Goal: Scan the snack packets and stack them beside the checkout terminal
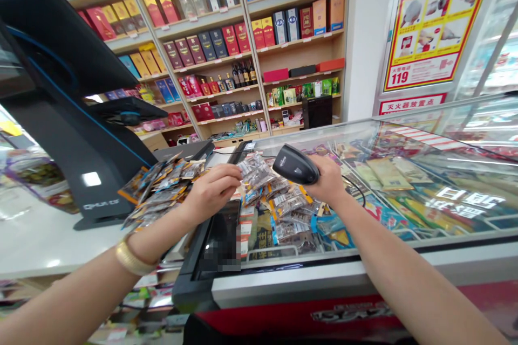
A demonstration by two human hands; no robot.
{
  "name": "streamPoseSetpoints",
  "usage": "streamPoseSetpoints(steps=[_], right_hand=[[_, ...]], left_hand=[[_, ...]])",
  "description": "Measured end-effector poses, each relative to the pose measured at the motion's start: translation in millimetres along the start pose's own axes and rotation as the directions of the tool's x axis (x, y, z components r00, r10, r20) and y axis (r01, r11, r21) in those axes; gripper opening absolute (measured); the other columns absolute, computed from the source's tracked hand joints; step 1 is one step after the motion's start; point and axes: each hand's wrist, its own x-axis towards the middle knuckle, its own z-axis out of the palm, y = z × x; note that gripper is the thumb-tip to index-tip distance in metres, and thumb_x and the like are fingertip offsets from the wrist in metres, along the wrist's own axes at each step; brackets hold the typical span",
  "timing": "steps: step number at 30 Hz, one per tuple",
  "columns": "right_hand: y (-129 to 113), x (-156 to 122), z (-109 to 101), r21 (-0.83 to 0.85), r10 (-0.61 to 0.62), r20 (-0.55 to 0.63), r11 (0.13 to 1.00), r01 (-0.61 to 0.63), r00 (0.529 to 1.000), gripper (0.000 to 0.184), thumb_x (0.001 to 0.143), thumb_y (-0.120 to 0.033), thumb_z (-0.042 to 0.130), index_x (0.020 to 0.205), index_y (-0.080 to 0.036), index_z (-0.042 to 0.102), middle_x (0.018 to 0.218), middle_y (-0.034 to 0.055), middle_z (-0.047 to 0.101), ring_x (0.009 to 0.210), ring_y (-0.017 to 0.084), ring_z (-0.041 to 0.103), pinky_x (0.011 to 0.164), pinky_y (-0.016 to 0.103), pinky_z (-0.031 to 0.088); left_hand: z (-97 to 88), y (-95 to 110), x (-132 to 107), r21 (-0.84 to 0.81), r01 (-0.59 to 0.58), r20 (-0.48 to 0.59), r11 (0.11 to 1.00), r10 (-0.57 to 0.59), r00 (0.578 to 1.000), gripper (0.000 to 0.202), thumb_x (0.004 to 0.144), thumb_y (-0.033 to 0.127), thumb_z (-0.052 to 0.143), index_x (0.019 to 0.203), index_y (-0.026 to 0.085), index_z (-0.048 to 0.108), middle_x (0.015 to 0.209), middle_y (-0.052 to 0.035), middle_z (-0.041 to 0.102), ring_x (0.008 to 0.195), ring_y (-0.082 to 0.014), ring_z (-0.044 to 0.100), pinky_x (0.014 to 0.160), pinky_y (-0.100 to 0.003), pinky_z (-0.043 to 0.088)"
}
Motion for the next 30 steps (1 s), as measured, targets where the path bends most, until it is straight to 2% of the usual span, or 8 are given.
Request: streamPoseSetpoints(steps=[3, 5, 9, 13, 18, 23, 27, 30], right_hand=[[4.5, -0.6, 0.0, -0.015, 0.003, -0.065, 1.000, -0.004, 0.998, 0.024, 0.070, -0.035, 0.061, 0.087, -0.019, 0.065, 0.080, 0.0078, 0.072, 0.074, 0.025, 0.066, 0.066, 0.033, 0.046], [7.7, -1.2, 0.5, -0.036, 0.002, -0.076, 0.999, -0.004, 0.997, 0.026, 0.070, -0.037, 0.062, 0.088, -0.019, 0.065, 0.080, 0.0080, 0.072, 0.074, 0.025, 0.067, 0.066, 0.033, 0.047], [12.1, -3.1, 1.7, -0.086, -0.012, -0.042, 0.996, 0.008, 0.999, 0.026, 0.071, -0.039, 0.062, 0.087, -0.019, 0.065, 0.078, 0.0081, 0.071, 0.072, 0.025, 0.067, 0.063, 0.033, 0.047], [13.1, -4.9, 2.0, -0.099, -0.025, -0.022, 0.995, 0.023, 0.999, 0.023, 0.070, -0.036, 0.060, 0.086, -0.020, 0.065, 0.079, 0.0085, 0.071, 0.072, 0.025, 0.066, 0.062, 0.033, 0.046], [13.0, -7.3, 2.4, -0.082, 0.025, 0.003, 0.996, -0.025, 1.000, 0.025, 0.071, -0.036, 0.059, 0.089, -0.021, 0.067, 0.079, 0.0079, 0.071, 0.073, 0.025, 0.066, 0.064, 0.033, 0.047], [15.1, -9.6, 3.3, -0.090, 0.024, 0.034, 0.996, -0.021, 0.999, 0.024, 0.070, -0.037, 0.058, 0.086, -0.021, 0.066, 0.083, 0.0097, 0.071, 0.077, 0.027, 0.066, 0.066, 0.034, 0.048], [16.1, -11.1, 4.1, -0.095, 0.024, 0.036, 0.995, -0.021, 0.999, 0.027, 0.070, -0.038, 0.057, 0.088, -0.020, 0.066, 0.083, 0.0103, 0.071, 0.077, 0.028, 0.066, 0.066, 0.035, 0.048], [15.3, -11.9, 4.4, -0.112, 0.017, 0.045, 0.994, -0.012, 0.999, 0.023, 0.069, -0.039, 0.059, 0.082, -0.021, 0.065, 0.078, 0.0096, 0.070, 0.071, 0.027, 0.065, 0.063, 0.035, 0.047]], left_hand=[[30.9, 4.7, 6.7, -0.105, 0.149, -0.103, 0.983, -0.159, 0.982, 0.014, 0.086, 0.008, 0.055, 0.079, 0.018, 0.062, 0.088, -0.0068, 0.071, 0.092, -0.0154, 0.068, 0.084, -0.030, 0.057], [54.0, 5.6, 9.9, -0.183, 0.206, -0.095, 0.961, -0.225, 0.970, 0.014, 0.085, 0.009, 0.054, 0.079, 0.018, 0.063, 0.088, -0.0070, 0.072, 0.096, -0.0167, 0.069, 0.087, -0.033, 0.057], [91.0, 4.0, 10.7, -0.228, 0.179, 0.019, 0.957, -0.180, 0.984, 0.026, 0.084, 0.002, 0.047, 0.084, 0.018, 0.068, 0.098, -0.0089, 0.073, 0.113, -0.0216, 0.064, 0.095, -0.041, 0.055], [95.4, 6.7, 2.6, -0.148, 0.178, 0.103, 0.973, -0.164, 0.981, 0.041, 0.084, 0.000, 0.042, 0.106, 0.020, 0.070, 0.120, -0.0121, 0.068, 0.126, -0.0240, 0.055, 0.104, -0.048, 0.048], [52.4, 4.2, -28.0, 0.006, 0.277, -0.017, 0.961, -0.277, 0.961, 0.034, 0.089, 0.013, 0.051, 0.119, 0.022, 0.064, 0.125, -0.0141, 0.063, 0.121, -0.0241, 0.058, 0.103, -0.047, 0.047], [-19.2, -32.0, -81.5, 0.245, 0.443, -0.135, 0.863, -0.422, 0.897, 0.025, 0.085, 0.023, 0.060, 0.108, 0.023, 0.069, 0.114, -0.0121, 0.068, 0.106, -0.0294, 0.064, 0.092, -0.048, 0.050], [-75.6, -70.2, -120.2, 0.447, 0.698, -0.306, 0.559, -0.638, 0.706, 0.022, 0.082, 0.033, 0.063, 0.099, 0.021, 0.071, 0.106, -0.0098, 0.068, 0.097, -0.0293, 0.063, 0.085, -0.046, 0.047], [-102.6, -91.7, -140.0, 0.535, 0.743, -0.269, 0.402, -0.753, 0.600, 0.031, 0.078, 0.046, 0.065, 0.095, 0.021, 0.072, 0.097, -0.0081, 0.067, 0.092, -0.0298, 0.060, 0.081, -0.046, 0.045]])
